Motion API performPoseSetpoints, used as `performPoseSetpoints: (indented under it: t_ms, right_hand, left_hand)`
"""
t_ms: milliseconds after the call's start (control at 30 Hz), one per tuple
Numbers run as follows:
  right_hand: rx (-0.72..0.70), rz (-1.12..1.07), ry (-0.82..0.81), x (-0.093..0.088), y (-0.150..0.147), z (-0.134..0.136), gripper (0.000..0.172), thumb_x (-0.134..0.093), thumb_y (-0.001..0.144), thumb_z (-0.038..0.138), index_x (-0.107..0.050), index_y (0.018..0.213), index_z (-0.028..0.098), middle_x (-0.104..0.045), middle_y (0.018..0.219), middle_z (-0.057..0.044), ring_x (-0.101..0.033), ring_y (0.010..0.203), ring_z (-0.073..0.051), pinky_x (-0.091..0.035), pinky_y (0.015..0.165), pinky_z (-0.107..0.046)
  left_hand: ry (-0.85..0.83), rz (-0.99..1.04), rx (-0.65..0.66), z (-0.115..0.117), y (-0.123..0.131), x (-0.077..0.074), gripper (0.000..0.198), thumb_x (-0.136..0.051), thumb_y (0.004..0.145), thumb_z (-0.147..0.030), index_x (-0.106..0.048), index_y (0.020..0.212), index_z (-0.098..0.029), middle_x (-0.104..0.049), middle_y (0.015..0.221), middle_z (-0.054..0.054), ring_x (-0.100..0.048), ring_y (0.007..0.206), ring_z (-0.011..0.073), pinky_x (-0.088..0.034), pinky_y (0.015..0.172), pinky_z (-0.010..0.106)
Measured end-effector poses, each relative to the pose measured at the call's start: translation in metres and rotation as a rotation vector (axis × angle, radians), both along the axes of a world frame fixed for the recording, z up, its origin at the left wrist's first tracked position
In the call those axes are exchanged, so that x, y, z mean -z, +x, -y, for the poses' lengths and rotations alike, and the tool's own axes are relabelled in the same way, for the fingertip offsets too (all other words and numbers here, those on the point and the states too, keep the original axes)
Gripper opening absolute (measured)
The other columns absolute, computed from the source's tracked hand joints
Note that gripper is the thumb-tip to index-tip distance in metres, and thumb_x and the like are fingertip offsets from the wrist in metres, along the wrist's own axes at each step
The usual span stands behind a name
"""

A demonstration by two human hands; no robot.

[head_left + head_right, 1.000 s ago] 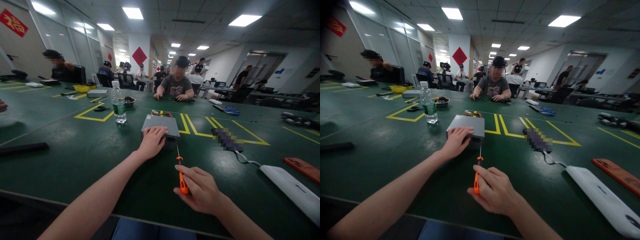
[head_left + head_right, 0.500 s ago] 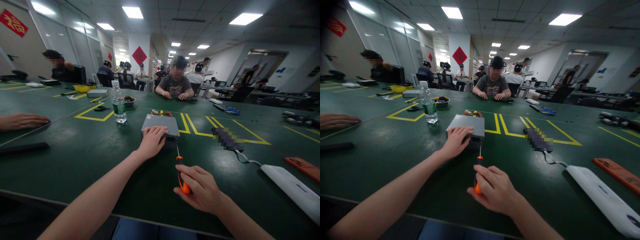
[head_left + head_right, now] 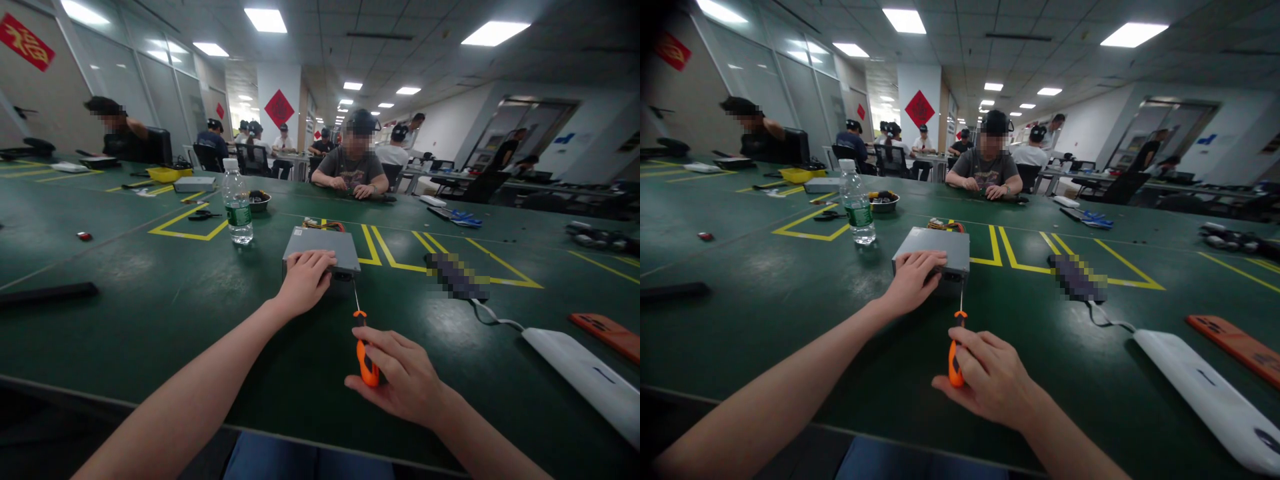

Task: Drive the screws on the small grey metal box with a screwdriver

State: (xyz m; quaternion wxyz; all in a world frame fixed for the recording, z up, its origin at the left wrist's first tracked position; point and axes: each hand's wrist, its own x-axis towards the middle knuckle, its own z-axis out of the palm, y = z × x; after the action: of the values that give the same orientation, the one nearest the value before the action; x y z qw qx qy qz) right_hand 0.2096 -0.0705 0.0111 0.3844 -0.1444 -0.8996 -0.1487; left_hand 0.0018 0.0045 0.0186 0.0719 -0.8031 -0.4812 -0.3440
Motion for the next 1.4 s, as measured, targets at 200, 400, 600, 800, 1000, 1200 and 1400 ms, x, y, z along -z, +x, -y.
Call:
performPoseSetpoints:
  t_ms: [200,400,600,800,1000,1200,1400]
  right_hand:
    - [0.017,0.142,0.054,-0.0044,-0.0023,0.0007,0.027,-0.046,0.088,0.027,-0.054,0.107,0.01,-0.062,0.099,-0.018,-0.062,0.091,-0.022,-0.053,0.068,-0.032]
    - [0.006,0.004,0.036,0.0018,-0.0008,-0.0009,0.023,-0.058,0.084,0.031,-0.051,0.096,0.012,-0.063,0.101,-0.018,-0.063,0.08,-0.019,-0.053,0.064,-0.029]
    - [0.049,0.154,0.011,-0.0034,-0.0009,0.0007,0.031,-0.045,0.089,0.034,-0.054,0.11,0.013,-0.06,0.104,-0.017,-0.061,0.095,-0.022,-0.053,0.072,-0.032]
    - [0.022,0.048,0.076,0.0023,-0.0009,-0.0014,0.023,-0.056,0.084,0.033,-0.054,0.096,0.013,-0.064,0.099,-0.017,-0.063,0.085,-0.02,-0.053,0.066,-0.03]
    - [0.026,0.073,-0.018,-0.0015,-0.0012,0.0001,0.03,-0.049,0.087,0.034,-0.052,0.107,0.011,-0.062,0.104,-0.018,-0.063,0.092,-0.021,-0.055,0.071,-0.032]
    - [0.033,0.024,0.073,-0.0043,-0.0011,-0.0016,0.029,-0.051,0.088,0.034,-0.054,0.102,0.009,-0.063,0.097,-0.019,-0.064,0.085,-0.021,-0.056,0.065,-0.03]
    - [0.033,-0.072,0.063,-0.0031,0.0025,-0.0029,0.026,-0.054,0.086,0.033,-0.052,0.103,0.013,-0.063,0.096,-0.015,-0.065,0.087,-0.019,-0.058,0.066,-0.029]
  left_hand:
    - [-0.001,-0.001,-0.005,-0.0003,-0.0001,0.0005,0.024,-0.046,0.085,-0.018,-0.053,0.108,-0.025,-0.056,0.127,0.0,-0.046,0.118,0.0178,-0.027,0.094,0.038]
    - [0.01,0.003,-0.001,0.0002,0.0,0.0008,0.024,-0.046,0.085,-0.018,-0.053,0.108,-0.025,-0.056,0.126,-0.001,-0.047,0.118,0.018,-0.027,0.094,0.038]
    - [0.014,-0.001,-0.003,-0.0003,-0.0005,0.0017,0.025,-0.046,0.085,-0.018,-0.053,0.108,-0.025,-0.056,0.127,0.0,-0.047,0.118,0.0194,-0.027,0.094,0.039]
    - [0.008,-0.001,-0.003,-0.0004,-0.0006,0.0011,0.025,-0.046,0.085,-0.018,-0.053,0.109,-0.025,-0.056,0.127,0.0,-0.047,0.117,0.0191,-0.028,0.094,0.039]
    - [-0.003,0.0,-0.01,-0.0007,-0.0001,0.0012,0.025,-0.046,0.085,-0.018,-0.053,0.108,-0.025,-0.056,0.127,0.0,-0.047,0.117,0.0189,-0.028,0.094,0.039]
    - [-0.001,0.002,-0.011,-0.0008,0.0002,0.0014,0.025,-0.046,0.085,-0.018,-0.053,0.108,-0.025,-0.056,0.127,0.0,-0.047,0.117,0.0184,-0.027,0.094,0.038]
    - [-0.005,-0.002,-0.01,0.0005,-0.0003,-0.0002,0.025,-0.046,0.085,-0.019,-0.052,0.109,-0.025,-0.056,0.127,0.0,-0.047,0.117,0.0187,-0.027,0.094,0.039]
